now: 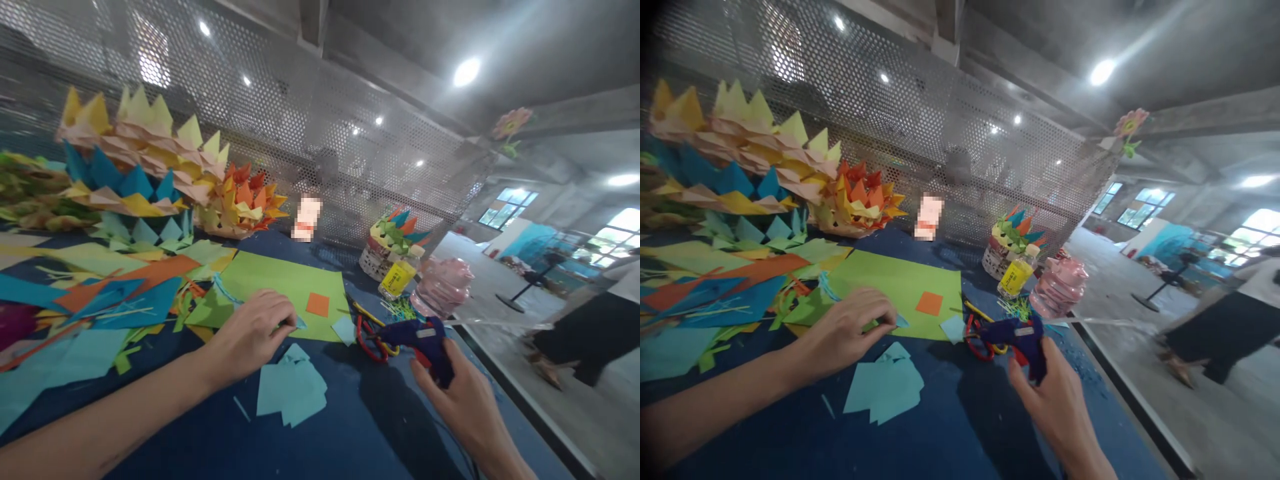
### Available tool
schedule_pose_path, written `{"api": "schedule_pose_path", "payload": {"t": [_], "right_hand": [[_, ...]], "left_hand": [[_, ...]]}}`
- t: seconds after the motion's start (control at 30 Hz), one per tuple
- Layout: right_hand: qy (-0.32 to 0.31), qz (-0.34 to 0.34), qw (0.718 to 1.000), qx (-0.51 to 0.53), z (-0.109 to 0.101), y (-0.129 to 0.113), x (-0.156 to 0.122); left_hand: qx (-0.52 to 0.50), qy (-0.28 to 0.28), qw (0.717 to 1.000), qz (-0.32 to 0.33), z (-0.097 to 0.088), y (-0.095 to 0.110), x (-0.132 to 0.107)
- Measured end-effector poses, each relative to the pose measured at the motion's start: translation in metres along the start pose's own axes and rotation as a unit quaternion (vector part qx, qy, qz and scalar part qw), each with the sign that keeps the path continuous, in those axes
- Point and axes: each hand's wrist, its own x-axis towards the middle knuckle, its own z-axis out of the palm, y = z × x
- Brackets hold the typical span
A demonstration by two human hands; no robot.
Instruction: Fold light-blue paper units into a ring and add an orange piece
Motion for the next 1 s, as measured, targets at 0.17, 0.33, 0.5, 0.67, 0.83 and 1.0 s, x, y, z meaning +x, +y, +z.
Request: {"api": "schedule_pose_path", "payload": {"t": [0.17,0.33,0.5,0.67,0.83,1.0], "right_hand": [[-0.030,0.077,0.996,-0.031,-0.025,0.043,-0.020],[-0.031,0.094,0.995,-0.031,-0.014,0.061,-0.034],[-0.020,0.049,0.995,-0.079,0.000,0.062,-0.040],[0.036,-0.035,0.993,-0.103,-0.008,0.004,-0.030],[-0.167,-0.167,0.962,0.137,0.005,-0.091,0.005],[-0.246,-0.184,0.937,0.169,0.038,-0.128,0.035]], "left_hand": [[-0.002,0.001,1.000,-0.016,-0.002,0.003,0.001],[0.008,0.017,1.000,-0.017,-0.005,0.007,0.001],[0.005,0.024,0.999,-0.030,-0.009,0.007,0.002],[0.000,0.013,0.999,-0.042,-0.011,0.007,0.002],[0.008,0.004,0.999,-0.043,-0.011,0.008,0.002],[0.025,0.009,0.999,-0.026,-0.011,0.005,0.001]]}}
